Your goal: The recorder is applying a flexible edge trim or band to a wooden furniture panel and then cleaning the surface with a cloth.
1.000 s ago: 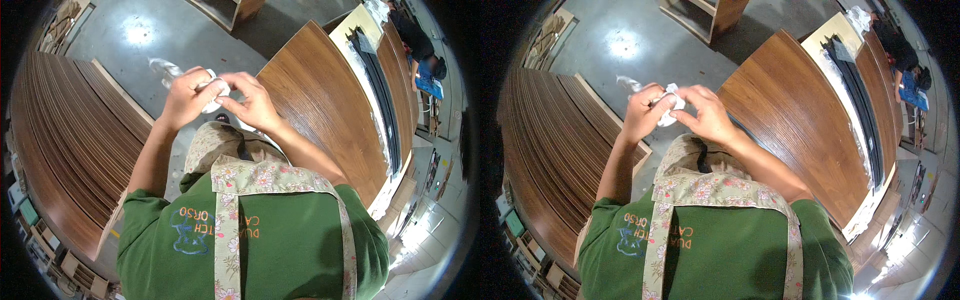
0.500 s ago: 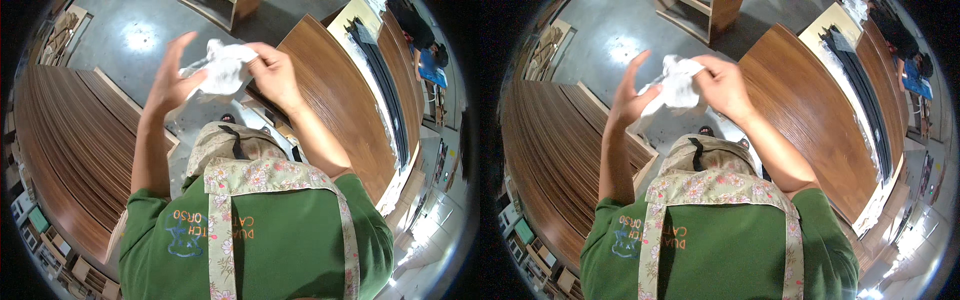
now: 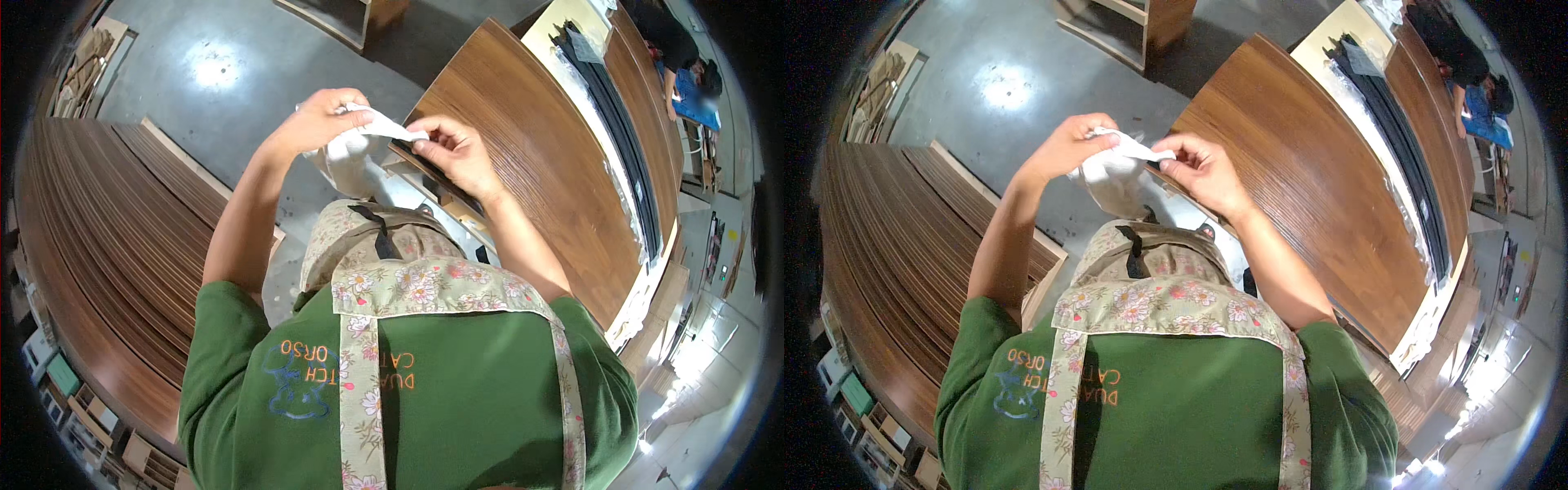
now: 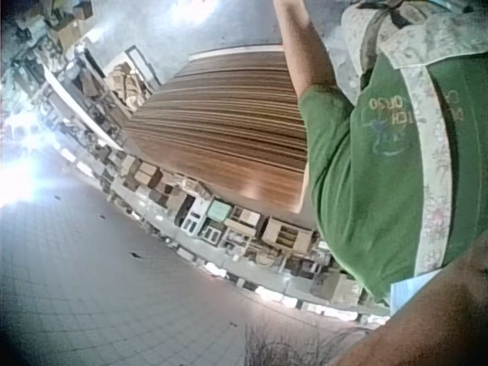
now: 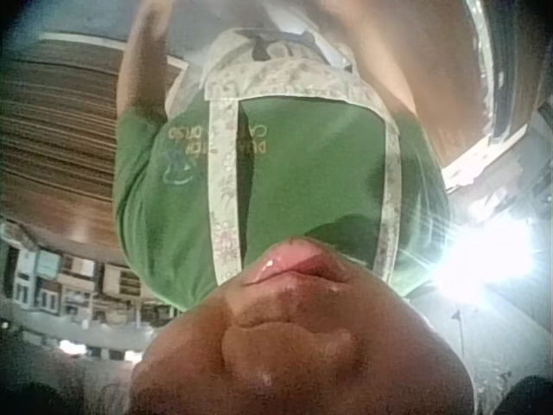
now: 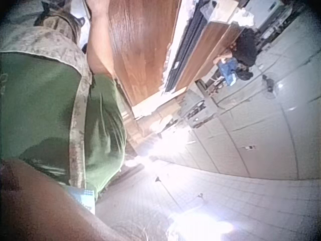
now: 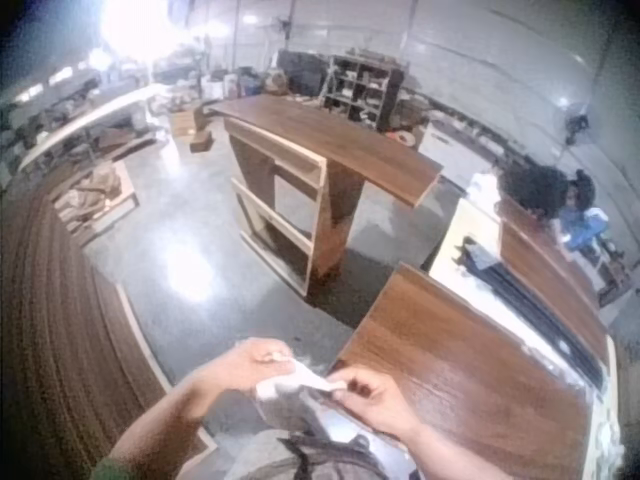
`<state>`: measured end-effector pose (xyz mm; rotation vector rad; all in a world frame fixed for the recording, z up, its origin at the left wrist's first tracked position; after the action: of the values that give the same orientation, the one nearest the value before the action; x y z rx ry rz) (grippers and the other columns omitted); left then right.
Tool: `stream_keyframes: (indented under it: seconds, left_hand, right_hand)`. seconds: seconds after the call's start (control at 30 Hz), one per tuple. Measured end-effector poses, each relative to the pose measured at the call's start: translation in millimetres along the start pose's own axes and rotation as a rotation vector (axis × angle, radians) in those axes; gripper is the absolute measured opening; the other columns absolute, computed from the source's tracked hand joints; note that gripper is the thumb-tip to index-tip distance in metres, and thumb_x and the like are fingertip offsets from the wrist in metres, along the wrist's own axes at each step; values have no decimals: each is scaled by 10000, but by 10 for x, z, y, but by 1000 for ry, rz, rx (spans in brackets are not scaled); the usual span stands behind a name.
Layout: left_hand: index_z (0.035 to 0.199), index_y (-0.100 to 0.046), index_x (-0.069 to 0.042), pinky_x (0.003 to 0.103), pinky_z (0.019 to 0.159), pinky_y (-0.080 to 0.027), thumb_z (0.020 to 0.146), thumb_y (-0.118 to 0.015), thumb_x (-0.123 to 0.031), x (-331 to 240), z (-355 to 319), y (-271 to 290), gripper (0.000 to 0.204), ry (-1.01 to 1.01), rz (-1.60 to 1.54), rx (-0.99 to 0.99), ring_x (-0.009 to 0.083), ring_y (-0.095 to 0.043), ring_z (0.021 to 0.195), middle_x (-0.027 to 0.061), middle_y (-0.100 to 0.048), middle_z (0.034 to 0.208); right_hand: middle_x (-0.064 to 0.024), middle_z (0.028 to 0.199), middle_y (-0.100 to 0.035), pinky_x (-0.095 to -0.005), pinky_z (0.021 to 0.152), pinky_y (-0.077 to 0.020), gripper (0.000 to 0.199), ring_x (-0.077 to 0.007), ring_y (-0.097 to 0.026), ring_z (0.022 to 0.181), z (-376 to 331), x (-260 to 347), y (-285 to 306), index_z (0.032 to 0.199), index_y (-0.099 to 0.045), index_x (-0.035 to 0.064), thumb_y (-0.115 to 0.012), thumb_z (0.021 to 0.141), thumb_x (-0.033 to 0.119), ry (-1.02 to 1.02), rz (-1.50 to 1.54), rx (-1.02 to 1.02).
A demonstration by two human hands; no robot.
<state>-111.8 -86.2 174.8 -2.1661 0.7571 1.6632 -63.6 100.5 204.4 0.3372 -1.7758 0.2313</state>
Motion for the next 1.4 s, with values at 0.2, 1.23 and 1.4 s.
stream_keyframes:
  seconds: [0.2, 1.23, 1.4]
  left_hand:
    - [919, -571, -34, 263, 705, -430, 846, -582, -120, 232, 246, -232, 114, -194, 250, 0, 95, -515, 755, 23, -569, 768]
    - [904, -593, -60, 295, 714, -436, 814, -614, -200, 499, 474, -311, 167, -67, 355, 93, 160, -550, 778, 59, -612, 831]
    - [898, -592, -49, 296, 705, -444, 812, -621, -204, 613, 478, -279, 180, -153, 356, 38, 162, -558, 743, 60, -612, 778]
  right_hand:
    - [-71, 788, -604, -257, 613, -457, 125, -161, -583, 690, -82, -163, -12, 844, -661, 44, -692, 723, 36, 169, -496, -314]
    - [-138, 841, -580, -409, 725, -460, 91, -323, -572, 824, -19, -335, -125, 838, -632, 67, -614, 782, 136, 160, -909, -304]
    - [-120, 832, -580, -402, 729, -460, 93, -310, -567, 823, 12, -341, -189, 846, -626, 69, -613, 776, 129, 350, -968, -337]
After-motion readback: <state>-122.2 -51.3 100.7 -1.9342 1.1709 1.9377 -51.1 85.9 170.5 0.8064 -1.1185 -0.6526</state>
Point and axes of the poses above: each hand's wrist, its own z-axis towards the middle knuckle, its own y-axis out of the back of the hand, x = y × z, the point moved 6 cm from there along z, towards the middle knuckle
